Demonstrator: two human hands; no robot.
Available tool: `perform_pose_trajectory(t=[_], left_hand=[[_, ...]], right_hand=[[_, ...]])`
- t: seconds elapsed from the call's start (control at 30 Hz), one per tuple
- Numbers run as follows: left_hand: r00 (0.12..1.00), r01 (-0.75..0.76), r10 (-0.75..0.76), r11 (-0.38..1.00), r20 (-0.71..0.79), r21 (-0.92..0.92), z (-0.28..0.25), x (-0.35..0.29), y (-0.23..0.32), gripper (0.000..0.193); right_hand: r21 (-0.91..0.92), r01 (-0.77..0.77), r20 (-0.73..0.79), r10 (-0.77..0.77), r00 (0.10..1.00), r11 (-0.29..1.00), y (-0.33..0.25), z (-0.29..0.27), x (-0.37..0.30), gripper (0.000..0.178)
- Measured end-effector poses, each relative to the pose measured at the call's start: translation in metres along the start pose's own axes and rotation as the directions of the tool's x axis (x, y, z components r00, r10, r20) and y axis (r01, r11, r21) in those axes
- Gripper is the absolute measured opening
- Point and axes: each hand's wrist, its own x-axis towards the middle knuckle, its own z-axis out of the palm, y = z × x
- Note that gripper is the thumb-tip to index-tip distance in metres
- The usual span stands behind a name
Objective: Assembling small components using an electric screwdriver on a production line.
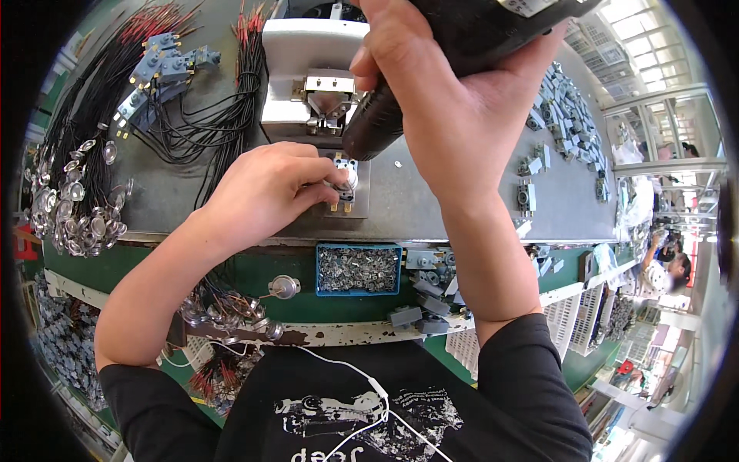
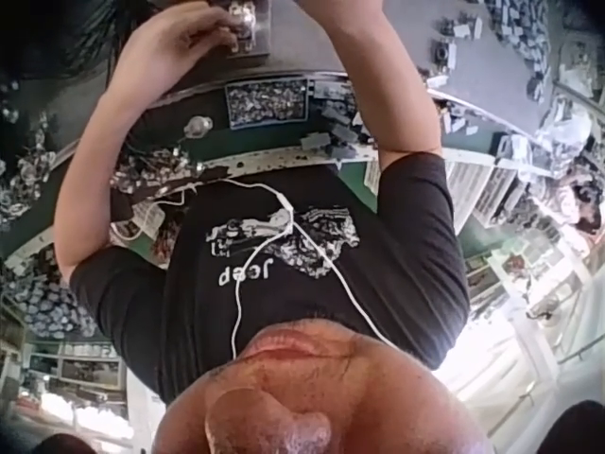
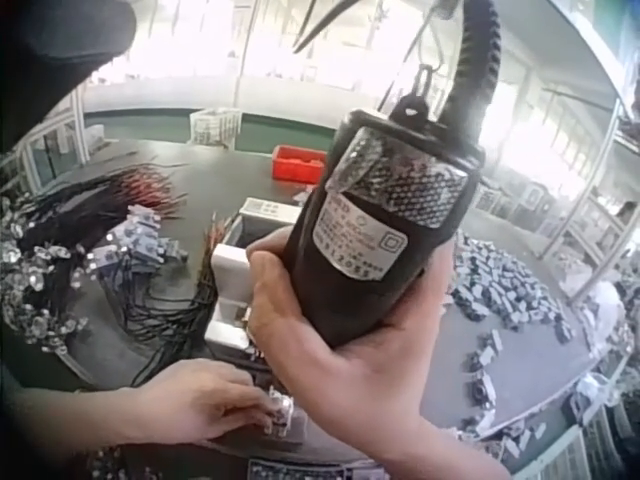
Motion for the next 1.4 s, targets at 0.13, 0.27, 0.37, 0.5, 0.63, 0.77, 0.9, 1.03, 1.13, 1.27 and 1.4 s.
perform_pose_trajectory(t=[0.13,0.27,0.37,0.5,0.63,0.77,0.9,1.03,1.13,1.27,1.4], left_hand=[[1.000,0.020,-0.020,1.000,0.019,-0.004,-0.002,0.001,0.003,0.020],[1.000,-0.004,0.004,0.999,-0.012,0.038,0.000,0.000,0.003,0.016],[1.000,-0.022,0.022,0.996,-0.001,0.088,-0.001,0.000,0.002,0.016],[1.000,-0.001,0.001,0.999,0.000,0.036,0.001,0.005,0.006,0.015],[1.000,-0.012,0.014,0.996,-0.020,0.085,0.002,-0.002,0.001,0.016],[0.999,-0.039,0.040,0.998,-0.034,0.051,0.007,0.001,0.003,0.017],[0.998,0.010,-0.010,1.000,-0.058,-0.006,0.016,-0.012,-0.003,0.017],[0.995,-0.005,-0.012,0.984,-0.097,-0.176,0.023,-0.016,-0.011,0.021],[0.996,-0.045,0.032,0.986,-0.083,-0.162,0.019,-0.012,-0.006,0.024],[0.956,-0.128,0.210,0.926,-0.204,0.357,0.015,-0.010,0.026,0.023],[0.858,-0.433,0.313,0.867,0.407,0.246,0.043,-0.020,0.043,0.006]], right_hand=[[0.187,-0.089,-0.076,0.104,0.992,0.978,0.006,0.004,0.001,0.064],[0.099,0.310,0.136,-0.321,0.937,0.946,0.007,0.003,-0.001,0.064],[0.043,-0.004,0.012,0.004,1.000,0.999,0.006,0.007,-0.013,0.062],[0.182,0.724,0.288,-0.740,0.607,0.665,0.056,-0.017,0.032,0.051],[0.264,0.696,0.323,-0.741,0.588,0.667,0.042,-0.006,0.013,0.041],[0.133,0.199,0.276,-0.229,0.934,0.971,0.037,-0.010,0.021,0.038],[-0.052,-0.473,0.246,0.471,0.847,0.879,-0.029,-0.010,-0.007,0.040],[0.111,-0.236,0.107,0.224,0.969,0.965,-0.010,0.019,-0.017,0.058],[0.179,-0.065,-0.023,0.070,0.997,0.982,-0.005,0.026,-0.025,0.070],[0.193,0.034,-0.026,-0.029,0.999,0.981,-0.025,-0.015,-0.034,0.071],[0.225,0.170,-0.015,-0.171,0.985,0.960,-0.005,-0.008,-0.018,0.073]])
